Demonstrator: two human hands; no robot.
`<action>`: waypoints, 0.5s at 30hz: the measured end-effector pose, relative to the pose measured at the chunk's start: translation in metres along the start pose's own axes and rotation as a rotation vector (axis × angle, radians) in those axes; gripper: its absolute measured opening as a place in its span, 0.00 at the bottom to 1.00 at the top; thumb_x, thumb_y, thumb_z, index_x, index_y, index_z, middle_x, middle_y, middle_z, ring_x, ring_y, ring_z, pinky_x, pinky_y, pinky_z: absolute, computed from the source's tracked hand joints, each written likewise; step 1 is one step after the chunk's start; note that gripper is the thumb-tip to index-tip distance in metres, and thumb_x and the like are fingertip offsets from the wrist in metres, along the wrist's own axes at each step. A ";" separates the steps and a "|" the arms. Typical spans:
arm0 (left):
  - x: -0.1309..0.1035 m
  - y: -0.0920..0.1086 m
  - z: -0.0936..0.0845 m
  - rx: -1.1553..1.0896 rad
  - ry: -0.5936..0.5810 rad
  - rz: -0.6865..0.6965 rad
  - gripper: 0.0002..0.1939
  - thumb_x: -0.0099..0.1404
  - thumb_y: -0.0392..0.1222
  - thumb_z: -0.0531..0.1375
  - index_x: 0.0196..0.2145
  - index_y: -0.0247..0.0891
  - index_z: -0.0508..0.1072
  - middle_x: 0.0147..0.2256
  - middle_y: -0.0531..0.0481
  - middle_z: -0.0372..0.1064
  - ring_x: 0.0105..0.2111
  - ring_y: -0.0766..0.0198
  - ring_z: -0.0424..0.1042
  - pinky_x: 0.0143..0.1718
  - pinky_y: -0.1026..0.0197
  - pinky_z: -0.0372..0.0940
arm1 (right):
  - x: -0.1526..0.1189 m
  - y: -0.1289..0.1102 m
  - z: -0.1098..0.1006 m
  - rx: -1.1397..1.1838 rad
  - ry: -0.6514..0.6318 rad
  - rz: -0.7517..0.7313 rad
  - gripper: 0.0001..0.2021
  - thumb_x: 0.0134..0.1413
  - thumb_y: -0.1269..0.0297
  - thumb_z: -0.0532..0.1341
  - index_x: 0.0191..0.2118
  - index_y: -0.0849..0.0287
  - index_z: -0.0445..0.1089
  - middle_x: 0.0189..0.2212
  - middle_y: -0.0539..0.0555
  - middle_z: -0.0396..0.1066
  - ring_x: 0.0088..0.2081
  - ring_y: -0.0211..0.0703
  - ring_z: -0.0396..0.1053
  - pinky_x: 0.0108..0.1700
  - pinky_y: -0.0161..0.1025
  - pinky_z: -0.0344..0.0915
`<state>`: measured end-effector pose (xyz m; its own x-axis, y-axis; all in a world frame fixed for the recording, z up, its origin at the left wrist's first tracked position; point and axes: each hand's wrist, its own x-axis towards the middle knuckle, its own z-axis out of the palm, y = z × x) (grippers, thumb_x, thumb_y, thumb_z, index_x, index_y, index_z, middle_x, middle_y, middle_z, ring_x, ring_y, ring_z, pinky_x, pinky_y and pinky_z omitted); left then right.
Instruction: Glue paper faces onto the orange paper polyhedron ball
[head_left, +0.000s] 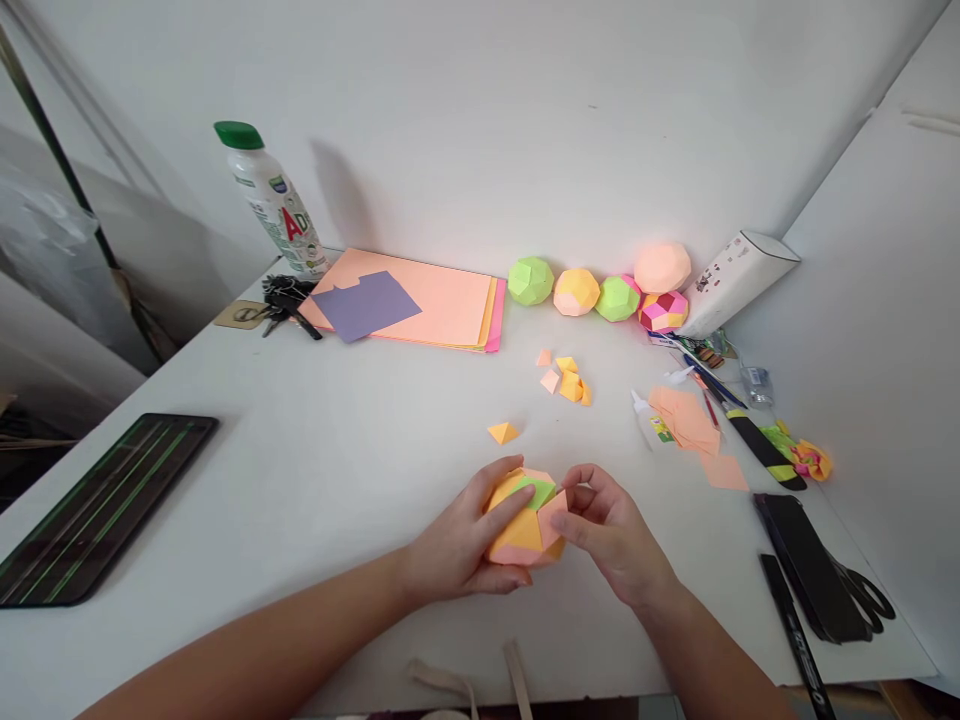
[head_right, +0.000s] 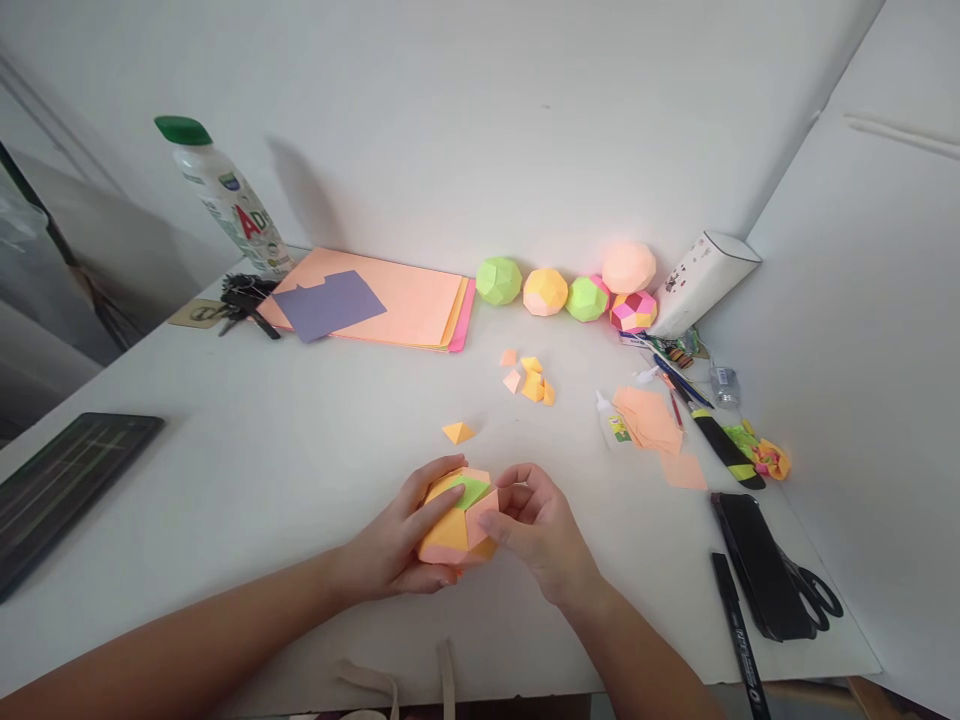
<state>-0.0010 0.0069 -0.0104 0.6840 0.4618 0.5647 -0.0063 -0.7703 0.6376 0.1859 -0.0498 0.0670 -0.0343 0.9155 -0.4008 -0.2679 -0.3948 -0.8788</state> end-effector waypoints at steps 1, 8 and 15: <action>0.000 0.000 0.000 0.001 -0.001 0.001 0.38 0.65 0.59 0.49 0.65 0.46 0.38 0.60 0.33 0.36 0.60 0.42 0.47 0.52 0.41 0.61 | 0.000 0.000 0.000 -0.004 0.006 0.000 0.17 0.43 0.64 0.70 0.35 0.56 0.62 0.26 0.46 0.71 0.28 0.36 0.68 0.31 0.33 0.64; -0.001 0.001 -0.001 0.015 -0.005 -0.003 0.38 0.65 0.60 0.48 0.65 0.46 0.37 0.60 0.33 0.35 0.60 0.43 0.46 0.52 0.42 0.61 | 0.001 0.003 -0.001 0.018 0.009 0.016 0.18 0.43 0.64 0.70 0.36 0.56 0.61 0.25 0.46 0.71 0.29 0.37 0.68 0.31 0.33 0.64; 0.001 0.003 -0.002 0.017 -0.021 -0.006 0.37 0.65 0.61 0.46 0.65 0.47 0.36 0.59 0.34 0.35 0.59 0.42 0.48 0.52 0.41 0.61 | 0.002 0.008 -0.001 0.051 0.001 0.024 0.17 0.44 0.66 0.70 0.36 0.56 0.62 0.26 0.45 0.71 0.29 0.34 0.67 0.31 0.32 0.63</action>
<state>-0.0013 0.0060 -0.0069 0.6990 0.4575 0.5497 0.0103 -0.7749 0.6320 0.1849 -0.0514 0.0586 -0.0402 0.9055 -0.4224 -0.3160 -0.4126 -0.8544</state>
